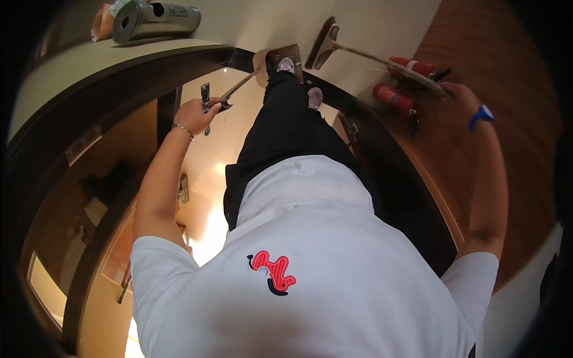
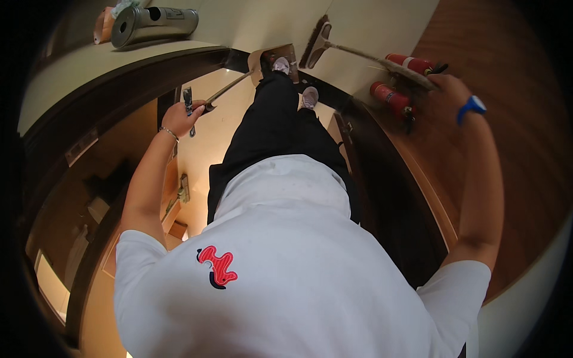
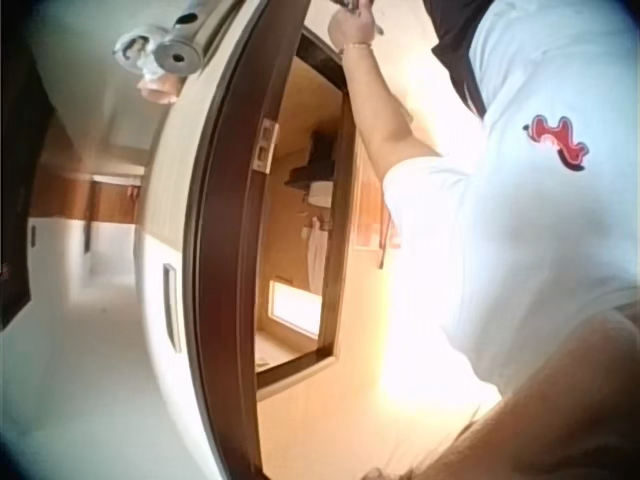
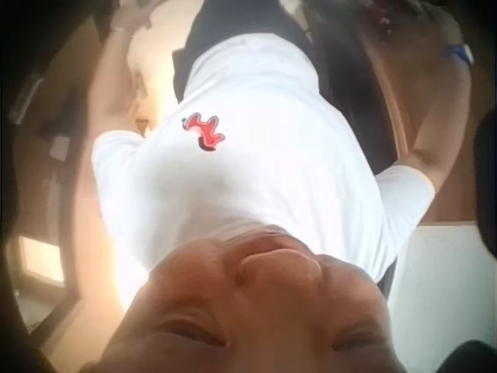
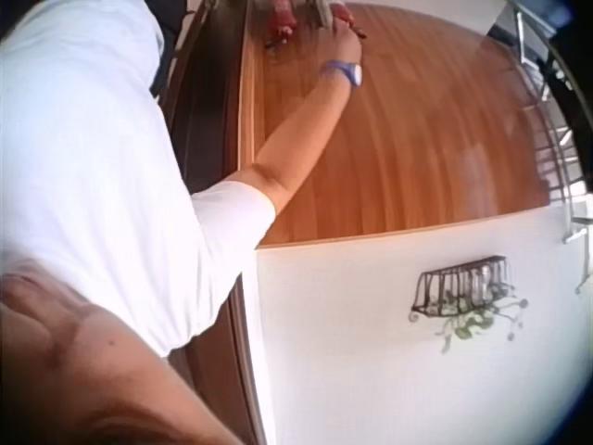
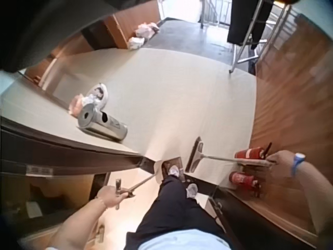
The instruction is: The person rinses a purple cloth in a bathroom sink, then moves to a bedroom to wipe a glass table and sweep the floor. They use a broom and dustpan to collect debris and carry it out of the room.
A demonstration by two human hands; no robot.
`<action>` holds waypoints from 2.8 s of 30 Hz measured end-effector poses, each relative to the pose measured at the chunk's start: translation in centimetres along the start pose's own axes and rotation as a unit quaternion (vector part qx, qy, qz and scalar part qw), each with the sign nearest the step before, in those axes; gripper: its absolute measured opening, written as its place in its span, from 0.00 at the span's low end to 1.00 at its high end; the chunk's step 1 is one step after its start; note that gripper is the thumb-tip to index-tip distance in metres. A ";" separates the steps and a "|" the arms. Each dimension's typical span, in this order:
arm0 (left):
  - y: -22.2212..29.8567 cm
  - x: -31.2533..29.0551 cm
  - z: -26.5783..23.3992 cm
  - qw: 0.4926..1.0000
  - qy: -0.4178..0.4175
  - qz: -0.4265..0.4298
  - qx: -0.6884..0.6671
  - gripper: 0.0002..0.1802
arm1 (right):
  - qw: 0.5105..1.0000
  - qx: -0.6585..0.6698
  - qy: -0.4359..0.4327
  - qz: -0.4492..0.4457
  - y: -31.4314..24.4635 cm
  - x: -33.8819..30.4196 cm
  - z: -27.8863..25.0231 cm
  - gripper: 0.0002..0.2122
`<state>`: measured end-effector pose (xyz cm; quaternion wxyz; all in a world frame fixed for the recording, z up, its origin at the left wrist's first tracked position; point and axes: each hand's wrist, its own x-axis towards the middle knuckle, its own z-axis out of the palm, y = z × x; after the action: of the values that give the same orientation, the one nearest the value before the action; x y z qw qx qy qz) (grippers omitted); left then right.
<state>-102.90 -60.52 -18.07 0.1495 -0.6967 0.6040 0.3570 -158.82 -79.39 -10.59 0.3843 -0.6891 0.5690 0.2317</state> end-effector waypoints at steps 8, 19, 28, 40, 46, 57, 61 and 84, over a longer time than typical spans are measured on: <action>0.6 -0.6 -0.9 1.000 0.007 -0.004 -0.015 0.16 | 0.998 0.001 0.047 0.046 -0.6 -7.8 -9.2 0.16; 0.1 -0.2 -0.7 0.999 0.023 -0.004 -0.029 0.15 | 0.929 0.312 0.028 0.199 10.8 -6.9 -6.9 0.11; -0.9 0.0 -1.1 0.999 0.031 0.018 -0.010 0.14 | 0.785 0.570 -0.133 0.203 9.1 -7.8 -0.9 0.08; -4.9 -0.5 1.3 0.984 -0.028 0.059 -0.164 0.19 | 0.625 0.738 -0.158 0.197 -0.1 -8.0 10.5 0.09; -5.4 -2.0 2.1 0.976 -0.004 0.017 -0.217 0.19 | 0.491 0.837 -0.185 0.154 -6.5 -7.4 19.5 0.09; -3.4 -0.3 0.0 0.985 -0.006 0.009 -0.172 0.21 | 0.510 0.813 -0.166 0.227 -11.4 0.0 27.6 0.08; -3.8 -0.3 -0.1 0.984 0.006 0.014 -0.178 0.22 | 0.602 0.749 -0.111 0.255 -14.4 2.9 29.6 0.07; -3.7 -0.8 -0.2 0.985 0.016 0.005 -0.170 0.20 | 0.574 0.753 -0.135 0.293 -18.0 1.8 29.5 0.06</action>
<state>-99.29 -59.22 -18.21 0.0179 -0.7141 0.5408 0.4442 -137.54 -56.04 -24.81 0.7479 0.0919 0.6512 -0.0900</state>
